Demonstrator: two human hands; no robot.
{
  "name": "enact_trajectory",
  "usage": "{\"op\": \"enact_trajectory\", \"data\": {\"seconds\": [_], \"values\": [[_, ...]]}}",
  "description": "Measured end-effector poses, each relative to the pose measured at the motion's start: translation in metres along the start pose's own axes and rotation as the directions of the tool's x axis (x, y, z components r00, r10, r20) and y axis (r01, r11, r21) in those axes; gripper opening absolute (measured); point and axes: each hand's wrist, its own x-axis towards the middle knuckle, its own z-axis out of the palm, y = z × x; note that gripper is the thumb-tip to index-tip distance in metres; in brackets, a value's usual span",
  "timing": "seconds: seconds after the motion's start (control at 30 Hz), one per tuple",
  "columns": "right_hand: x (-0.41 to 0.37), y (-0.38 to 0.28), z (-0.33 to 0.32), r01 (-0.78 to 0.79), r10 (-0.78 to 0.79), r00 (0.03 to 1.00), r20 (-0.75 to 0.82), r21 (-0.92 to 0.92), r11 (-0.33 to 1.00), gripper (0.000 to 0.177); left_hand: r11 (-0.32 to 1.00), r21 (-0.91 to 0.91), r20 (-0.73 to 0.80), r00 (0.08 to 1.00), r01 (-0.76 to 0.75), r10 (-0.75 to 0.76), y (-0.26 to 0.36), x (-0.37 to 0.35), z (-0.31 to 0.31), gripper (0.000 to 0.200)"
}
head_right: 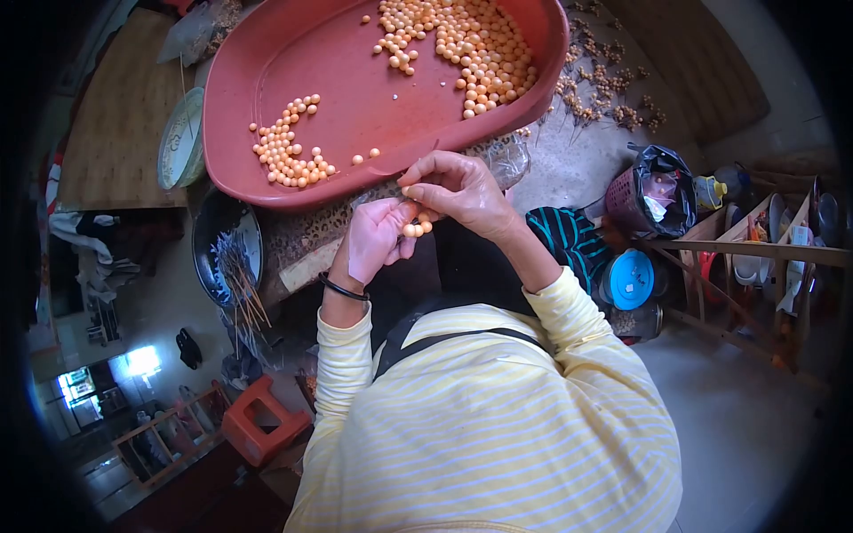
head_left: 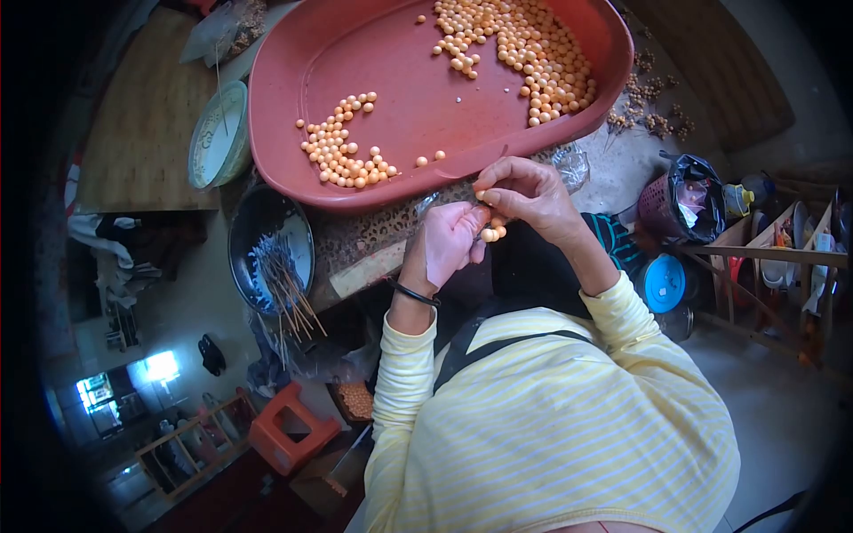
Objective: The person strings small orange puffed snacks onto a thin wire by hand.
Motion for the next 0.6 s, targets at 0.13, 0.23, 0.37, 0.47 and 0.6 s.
{"op": "enact_trajectory", "data": {"seconds": [0.13, 0.23, 0.37, 0.47, 0.6], "values": [[0.0023, 0.0027, 0.0006, 0.018, -0.014, 0.998, 0.066, -0.066, 0.998, 0.008, 1.000, 0.006, -0.004, 1.000, 0.003, -0.003, 0.0017, -0.0013, -0.0004, 0.027], [0.0020, 0.0045, 0.0000, 0.031, -0.026, 0.997, 0.074, -0.065, 0.997, 0.008, 1.000, 0.003, -0.007, 1.000, 0.010, -0.010, 0.0032, -0.0029, 0.0004, 0.027], [0.0002, -0.0013, -0.0003, 0.002, -0.001, 0.999, 0.033, -0.032, 0.999, 0.009, 1.000, 0.005, -0.004, 1.000, 0.000, 0.000, 0.0024, -0.0019, 0.0003, 0.026], [-0.0003, -0.0042, -0.0003, -0.032, 0.032, 0.999, -0.006, 0.003, 0.999, 0.009, 1.000, 0.004, -0.005, 1.000, -0.010, 0.010, 0.0015, -0.0014, 0.0002, 0.026], [0.0008, -0.0015, 0.0011, -0.014, 0.016, 0.998, 0.067, -0.024, 1.000, 0.009, 1.000, 0.020, -0.014, 1.000, 0.004, -0.004, 0.0012, -0.0019, 0.0002, 0.026]]}}
